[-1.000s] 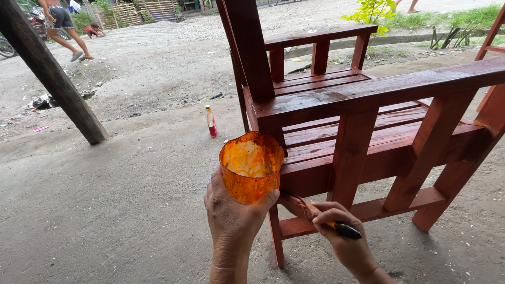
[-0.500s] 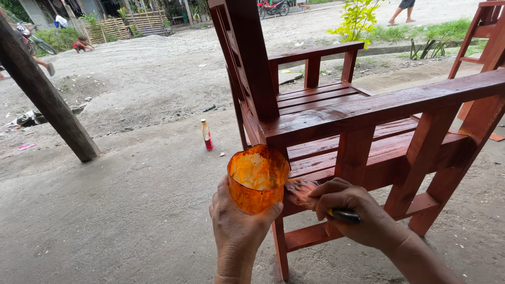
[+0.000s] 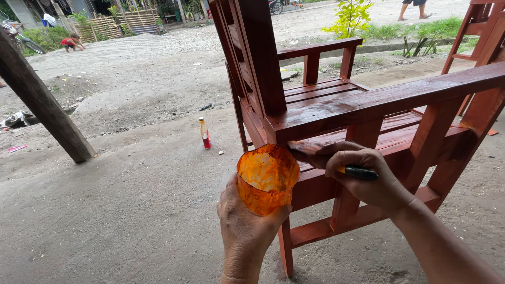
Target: The person paints a wooden chair with reddish-brown paint using a brush. They hold a small container of paint in one hand and repeatedly dip the brush to apply paint to the chair's frame and slats.
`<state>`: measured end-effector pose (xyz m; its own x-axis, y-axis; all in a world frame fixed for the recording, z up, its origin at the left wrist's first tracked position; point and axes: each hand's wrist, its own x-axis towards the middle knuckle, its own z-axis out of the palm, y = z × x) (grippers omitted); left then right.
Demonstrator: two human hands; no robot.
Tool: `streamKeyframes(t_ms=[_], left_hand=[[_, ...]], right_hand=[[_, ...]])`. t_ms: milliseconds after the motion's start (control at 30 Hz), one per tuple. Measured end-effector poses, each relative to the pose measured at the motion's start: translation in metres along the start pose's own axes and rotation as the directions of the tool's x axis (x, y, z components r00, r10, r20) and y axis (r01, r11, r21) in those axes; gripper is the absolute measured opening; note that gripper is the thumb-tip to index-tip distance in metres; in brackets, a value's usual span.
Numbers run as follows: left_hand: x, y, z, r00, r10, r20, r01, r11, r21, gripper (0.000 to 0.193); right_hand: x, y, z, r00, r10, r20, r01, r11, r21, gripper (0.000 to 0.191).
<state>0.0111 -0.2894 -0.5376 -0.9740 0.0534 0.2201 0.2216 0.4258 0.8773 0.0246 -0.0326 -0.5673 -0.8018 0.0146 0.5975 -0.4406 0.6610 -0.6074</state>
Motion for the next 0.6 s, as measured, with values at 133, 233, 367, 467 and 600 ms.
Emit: streamKeyframes(t_ms=[133, 233, 367, 467, 600], left_hand=[[0.000, 0.002, -0.005, 1.000, 0.008, 0.020, -0.008, 1.000, -0.012, 0.107], [-0.002, 0.005, -0.007, 0.999, -0.001, 0.049, 0.002, 1.000, -0.017, 0.108], [-0.003, 0.007, -0.011, 0.996, -0.043, 0.079, 0.045, 0.999, -0.028, 0.108], [-0.002, 0.006, -0.010, 0.998, -0.009, 0.065, 0.011, 1.000, -0.017, 0.108], [-0.001, 0.007, -0.005, 0.998, 0.030, 0.056, -0.032, 0.999, 0.038, 0.111]], right_hand=[[-0.001, -0.003, 0.002, 0.989, 0.018, 0.148, -0.021, 1.000, 0.016, 0.016], [0.004, -0.008, 0.002, 0.988, -0.081, 0.128, 0.070, 0.994, 0.086, 0.015], [0.011, -0.014, -0.005, 0.986, 0.048, 0.160, -0.086, 0.968, 0.236, 0.015], [0.014, -0.016, -0.010, 0.974, 0.035, 0.224, -0.061, 0.992, 0.110, 0.014], [0.019, -0.012, -0.010, 0.971, 0.025, 0.240, -0.049, 0.994, 0.095, 0.007]])
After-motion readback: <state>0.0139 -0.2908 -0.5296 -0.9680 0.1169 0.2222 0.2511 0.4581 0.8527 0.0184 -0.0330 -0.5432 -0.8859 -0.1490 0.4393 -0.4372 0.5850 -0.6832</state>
